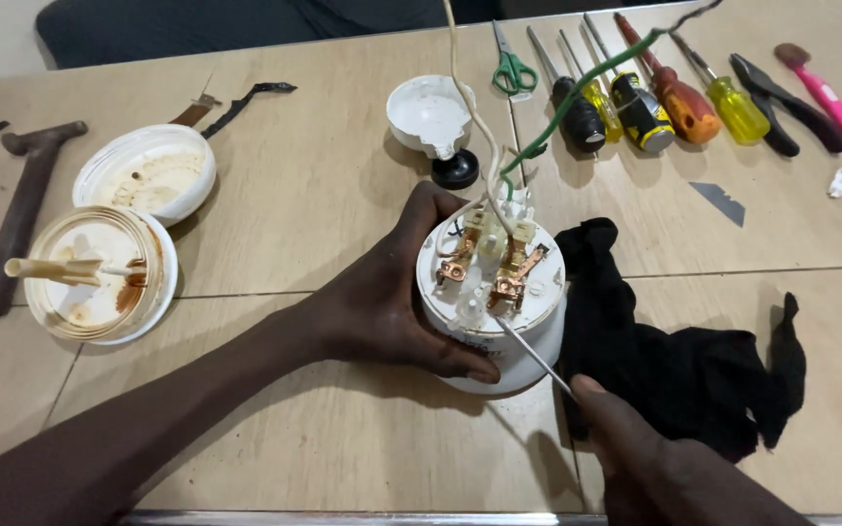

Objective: Repairing the internal electrical contacts and wiring of an appliance component using a metal probe and a cloth.

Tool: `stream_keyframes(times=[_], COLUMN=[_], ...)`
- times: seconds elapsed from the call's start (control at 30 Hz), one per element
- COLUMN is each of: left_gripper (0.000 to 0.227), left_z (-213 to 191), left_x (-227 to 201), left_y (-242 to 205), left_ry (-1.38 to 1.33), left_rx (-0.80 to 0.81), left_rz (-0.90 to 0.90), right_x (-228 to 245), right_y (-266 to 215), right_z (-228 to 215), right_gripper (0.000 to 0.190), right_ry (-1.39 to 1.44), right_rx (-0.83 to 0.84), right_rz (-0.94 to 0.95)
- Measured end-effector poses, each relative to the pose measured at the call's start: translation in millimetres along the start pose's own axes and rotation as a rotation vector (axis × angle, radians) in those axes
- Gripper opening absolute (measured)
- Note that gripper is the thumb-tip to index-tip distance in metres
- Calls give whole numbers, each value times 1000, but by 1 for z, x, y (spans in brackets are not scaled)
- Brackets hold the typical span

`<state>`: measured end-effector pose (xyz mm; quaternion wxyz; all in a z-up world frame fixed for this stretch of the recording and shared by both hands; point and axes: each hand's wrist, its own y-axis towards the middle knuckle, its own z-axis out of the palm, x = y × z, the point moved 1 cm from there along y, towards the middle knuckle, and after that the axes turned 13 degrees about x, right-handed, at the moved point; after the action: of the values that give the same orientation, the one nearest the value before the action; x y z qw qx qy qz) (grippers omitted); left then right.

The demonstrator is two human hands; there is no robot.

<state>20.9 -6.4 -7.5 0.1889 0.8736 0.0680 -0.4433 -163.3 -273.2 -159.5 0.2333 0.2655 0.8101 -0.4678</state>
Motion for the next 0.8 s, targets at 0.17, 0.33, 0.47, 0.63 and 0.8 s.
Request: stream_keyframes(times=[0.17,0.33,0.47,0.63,0.8], left_gripper=[90,90,89,91,91], left_z=[1,0,2,3,2], left_x=[-2,0,1,6,8], left_y=[2,1,1,2,3], left_ry=[-30,18,-1,-16,3], left_rx=[7,-9,-6,1,-15], left_rz=[-21,-1,7,38,52], right_x=[-76,-42,4,29,4], right_y=[-25,-13,11,25,-16], right_z=[-79,-43,-57,-40,-92], right_gripper=[34,92,90,63,70], right_ry=[-57,1643,1722,1418,1274], right_rx=[403,201,-189,-404,-689], right_rz=[-439,451,827,558,790])
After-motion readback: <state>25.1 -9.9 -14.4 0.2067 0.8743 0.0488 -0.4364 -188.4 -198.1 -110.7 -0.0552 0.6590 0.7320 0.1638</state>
